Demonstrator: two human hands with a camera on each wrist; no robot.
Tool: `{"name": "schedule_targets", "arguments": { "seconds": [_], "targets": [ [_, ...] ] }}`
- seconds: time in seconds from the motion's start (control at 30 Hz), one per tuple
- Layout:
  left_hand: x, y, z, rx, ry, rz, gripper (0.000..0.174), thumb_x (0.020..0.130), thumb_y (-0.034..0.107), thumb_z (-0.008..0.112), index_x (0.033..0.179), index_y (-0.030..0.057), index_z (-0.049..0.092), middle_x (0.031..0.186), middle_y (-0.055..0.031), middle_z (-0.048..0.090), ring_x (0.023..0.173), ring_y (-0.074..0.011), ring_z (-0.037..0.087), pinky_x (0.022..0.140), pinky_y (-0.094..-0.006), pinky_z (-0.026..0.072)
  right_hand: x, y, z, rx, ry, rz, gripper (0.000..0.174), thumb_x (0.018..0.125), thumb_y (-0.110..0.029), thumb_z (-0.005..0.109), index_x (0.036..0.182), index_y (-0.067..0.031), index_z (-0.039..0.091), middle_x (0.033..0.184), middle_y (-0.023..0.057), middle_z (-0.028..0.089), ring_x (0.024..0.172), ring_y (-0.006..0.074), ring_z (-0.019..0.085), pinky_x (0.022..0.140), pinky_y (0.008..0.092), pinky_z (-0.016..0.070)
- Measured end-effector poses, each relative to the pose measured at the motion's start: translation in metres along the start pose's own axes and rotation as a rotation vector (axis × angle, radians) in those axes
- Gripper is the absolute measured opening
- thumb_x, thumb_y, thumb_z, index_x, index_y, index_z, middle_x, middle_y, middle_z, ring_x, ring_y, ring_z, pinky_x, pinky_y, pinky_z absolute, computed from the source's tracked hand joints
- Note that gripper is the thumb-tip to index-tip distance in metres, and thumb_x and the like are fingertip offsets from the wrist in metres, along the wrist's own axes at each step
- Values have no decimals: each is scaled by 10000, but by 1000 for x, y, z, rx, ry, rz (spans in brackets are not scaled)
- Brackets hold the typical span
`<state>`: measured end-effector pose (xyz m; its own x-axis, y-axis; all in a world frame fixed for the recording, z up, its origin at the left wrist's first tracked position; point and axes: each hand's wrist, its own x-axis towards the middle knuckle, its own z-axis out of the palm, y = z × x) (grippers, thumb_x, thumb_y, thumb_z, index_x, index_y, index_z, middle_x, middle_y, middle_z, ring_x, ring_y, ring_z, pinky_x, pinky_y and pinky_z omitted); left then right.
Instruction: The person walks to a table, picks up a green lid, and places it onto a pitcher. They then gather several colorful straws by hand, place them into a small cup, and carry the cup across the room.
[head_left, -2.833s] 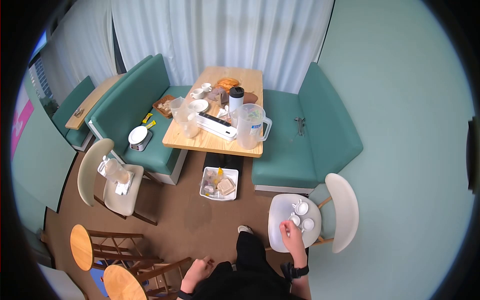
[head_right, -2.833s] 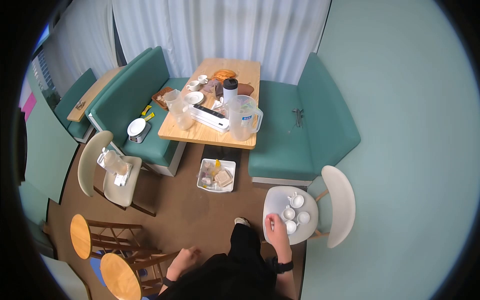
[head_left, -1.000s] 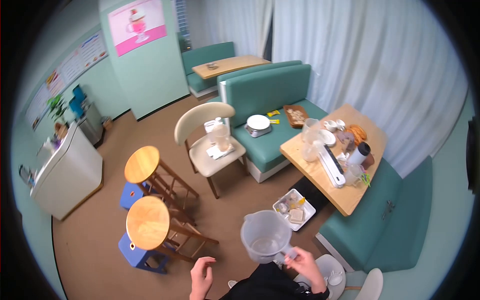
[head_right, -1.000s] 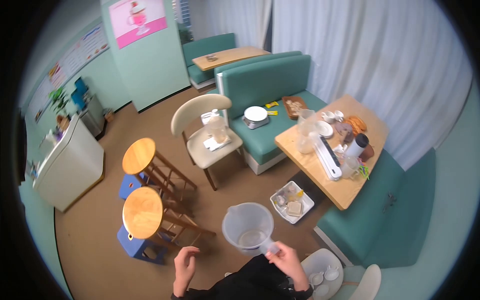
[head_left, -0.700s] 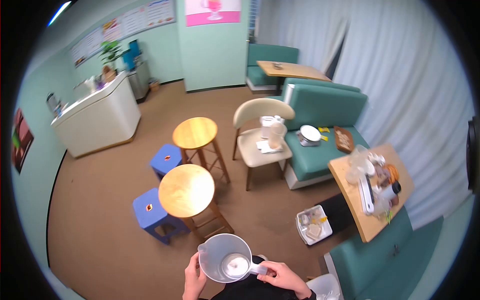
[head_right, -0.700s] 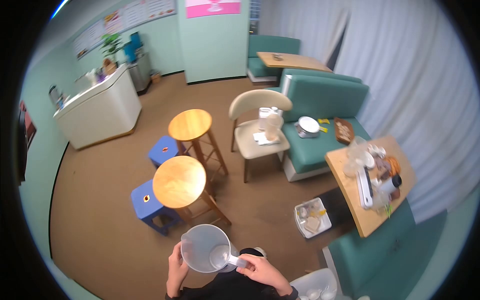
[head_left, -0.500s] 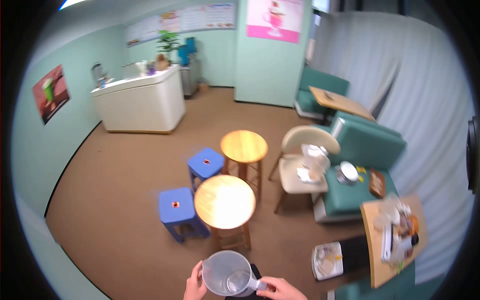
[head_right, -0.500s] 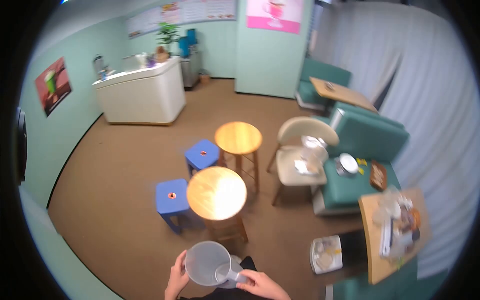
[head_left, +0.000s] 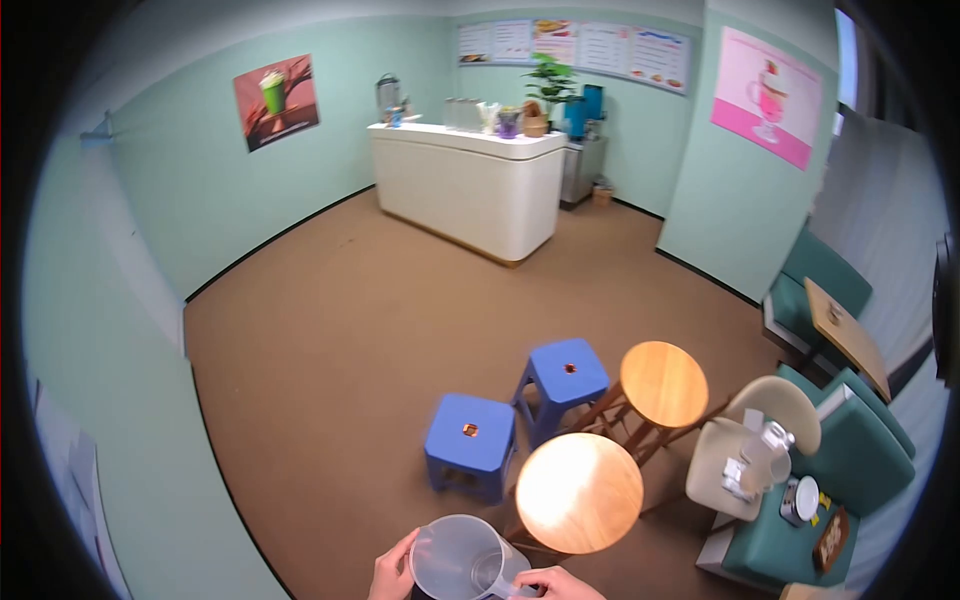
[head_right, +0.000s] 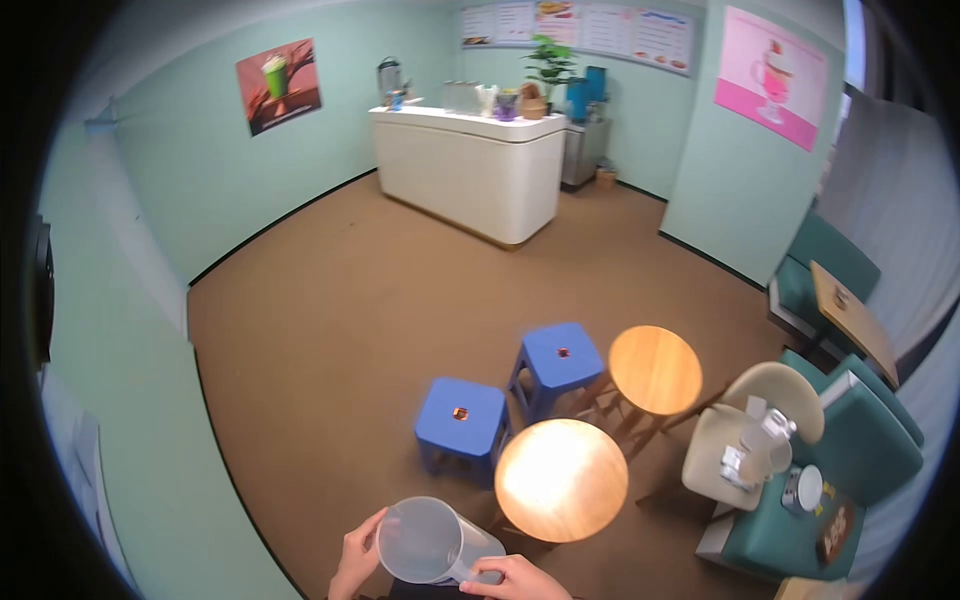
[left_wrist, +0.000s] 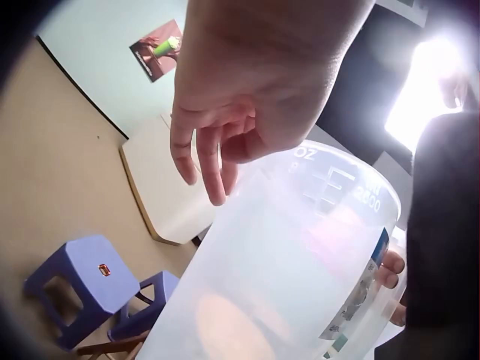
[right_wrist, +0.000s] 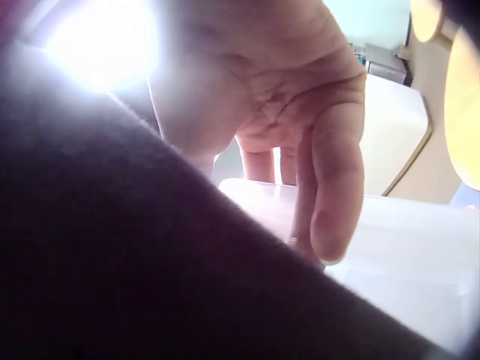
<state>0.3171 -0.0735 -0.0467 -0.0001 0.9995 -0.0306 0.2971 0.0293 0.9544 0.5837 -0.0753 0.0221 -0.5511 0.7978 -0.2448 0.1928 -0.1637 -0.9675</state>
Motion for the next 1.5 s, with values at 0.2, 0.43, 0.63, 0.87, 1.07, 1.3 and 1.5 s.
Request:
{"name": "schedule_targets", "arguments": {
  "seconds": [0.2,0.43,0.63,0.87,1.07,1.3,1.5],
  "targets": [
    [43,-30,-37,64,270,-74,268,814,100,532,1034,-23,623,925,-191,653,844,-226,625,774,-320,477,112,-20,-4,-86,-115,125,241,815,-196,649,895,31,635,628,95,623,495,127,602,496,254,457],
    [147,-59,-152,90,395,43,404,875,40,451,1278,46,458,943,-184,659,798,-199,640,703,-289,488,300,1,37,-217,-89,-22,258,819,-208,621,915,32,627,609,116,618,478,135,592,469,287,452],
    [234,-56,-277,124,523,-32,520,807,-47,451,1318,43,409,804,-147,638,747,-205,618,688,-294,480,457,-82,67,-503,-220,-60,415,868,-388,507,917,17,586,642,163,593,573,251,608,571,334,472],
    [347,-58,-332,238,416,131,697,788,-59,496,1411,28,197,635,-109,540,557,-165,513,574,-251,430,559,-134,50,-247,-166,362,551,882,-519,450,870,13,593,695,58,602,496,136,586,462,235,460],
    [472,-78,-357,152,292,131,699,799,-27,484,1417,44,167,718,-156,607,562,-189,541,585,-293,454,672,-131,3,-306,-134,440,523,850,-497,491,818,13,601,664,52,602,467,155,601,450,242,476],
    [656,-78,-450,126,183,9,435,832,8,424,1266,24,433,919,-121,680,670,-177,610,642,-295,492,852,-199,-42,-483,-11,264,415,775,-402,523,712,-2,612,517,120,557,460,229,599,551,311,492],
    [780,-90,-506,136,170,-91,352,890,68,420,1237,16,446,1007,-139,647,797,-180,618,719,-298,482,972,-213,-72,-639,256,-131,367,727,-382,584,688,-19,622,550,144,562,537,304,582,518,343,461]
  ]
}}
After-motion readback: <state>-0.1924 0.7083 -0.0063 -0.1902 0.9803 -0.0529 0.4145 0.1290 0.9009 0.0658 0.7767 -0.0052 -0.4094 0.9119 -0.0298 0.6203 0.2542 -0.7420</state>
